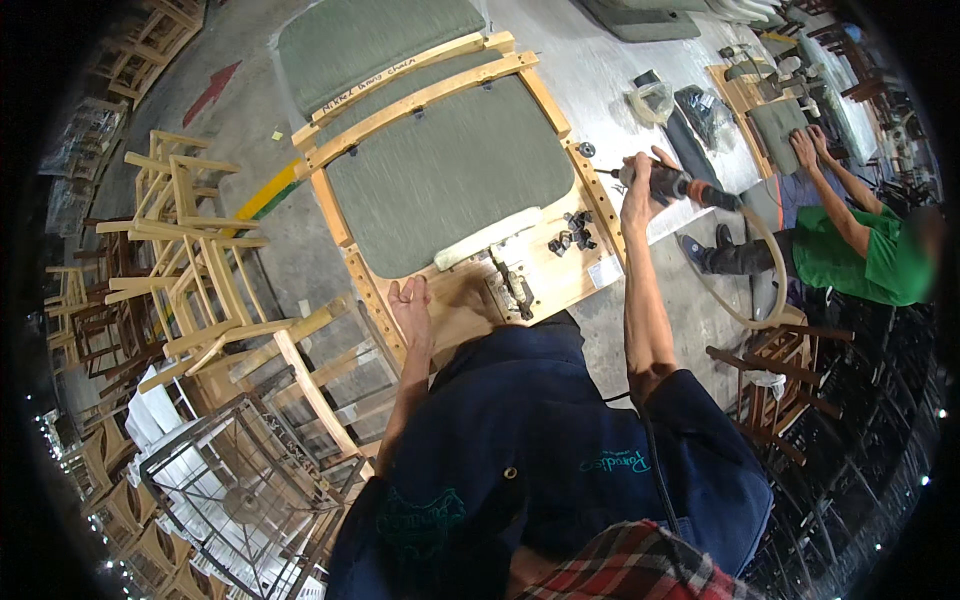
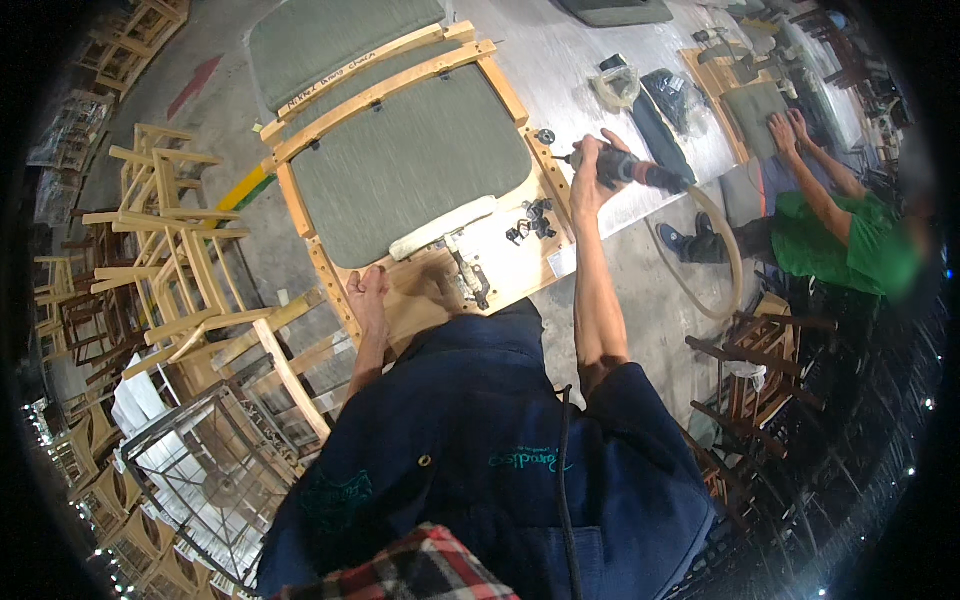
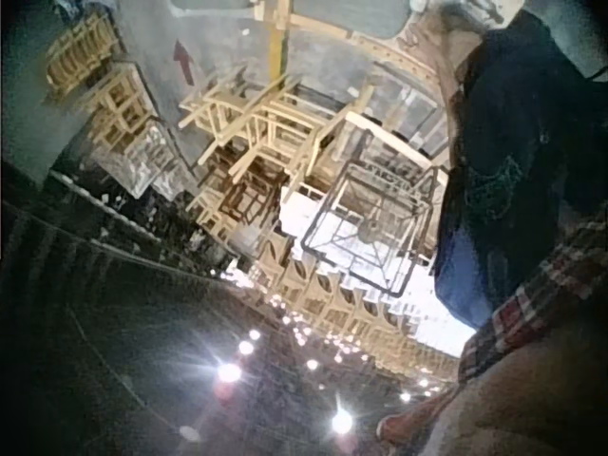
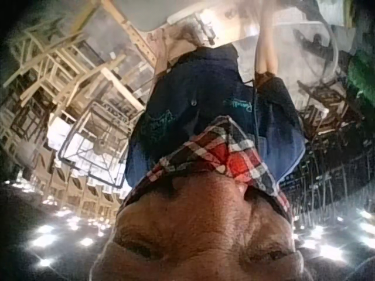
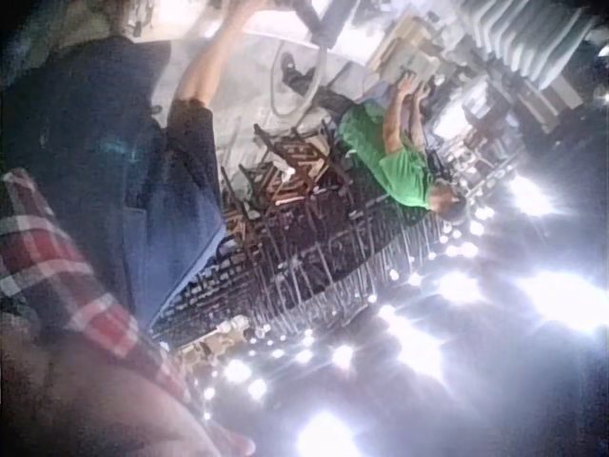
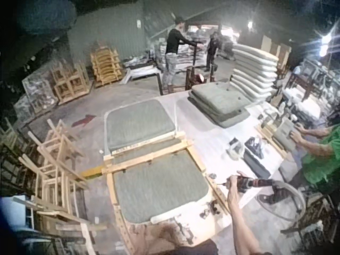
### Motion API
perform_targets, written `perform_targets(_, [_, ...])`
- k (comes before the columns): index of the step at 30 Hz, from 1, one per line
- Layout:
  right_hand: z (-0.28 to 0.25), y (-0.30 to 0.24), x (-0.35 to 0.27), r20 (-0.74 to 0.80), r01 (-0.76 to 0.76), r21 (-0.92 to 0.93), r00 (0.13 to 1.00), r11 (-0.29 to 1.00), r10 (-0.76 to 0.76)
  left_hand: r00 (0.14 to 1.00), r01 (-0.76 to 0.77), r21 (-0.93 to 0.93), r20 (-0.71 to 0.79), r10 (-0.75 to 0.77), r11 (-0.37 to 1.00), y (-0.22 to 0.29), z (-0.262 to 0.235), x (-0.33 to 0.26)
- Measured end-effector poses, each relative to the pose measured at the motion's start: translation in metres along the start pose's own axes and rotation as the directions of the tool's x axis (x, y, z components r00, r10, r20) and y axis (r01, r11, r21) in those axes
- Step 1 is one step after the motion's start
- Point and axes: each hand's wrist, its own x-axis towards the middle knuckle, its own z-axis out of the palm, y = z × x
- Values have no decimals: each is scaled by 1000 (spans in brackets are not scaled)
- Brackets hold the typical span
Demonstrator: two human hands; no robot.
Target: The person attaches a fabric seat cushion to a wooden chair frame using a pneumatic drill and screws. They position the cushion, insert screws, and drive them in, repeating the process for multiple fasteners.
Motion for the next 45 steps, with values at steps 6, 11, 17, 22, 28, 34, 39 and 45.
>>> perform_targets(6, [31,41,36,20,-20,-50,1000,999,21,998,60,-65,-1,-60,996,17,9,-8])
perform_targets(11, [34,77,43,81,-66,-38,994,997,69,996,73,-44,-47,-75,996,18,4,-10])
perform_targets(17, [28,63,43,218,-166,-298,947,940,236,994,80,-114,-68,-88,990,13,3,11])
perform_targets(22, [0,58,-10,139,-25,-597,981,802,135,977,137,-169,-139,-162,976,17,11,28])
perform_targets(28, [34,13,-129,577,-314,-333,678,889,456,985,126,-151,-102,-142,981,22,12,22])
perform_targets(34, [51,15,-188,752,-299,-461,368,836,547,982,143,-180,-96,-162,973,16,5,32])
perform_targets(39, [31,-2,-182,777,-344,-480,261,807,573,986,133,-168,-79,-148,977,15,5,34])
perform_targets(45, [20,16,-200,711,-276,-367,533,888,459,990,136,-129,-17,-139,982,22,14,27])
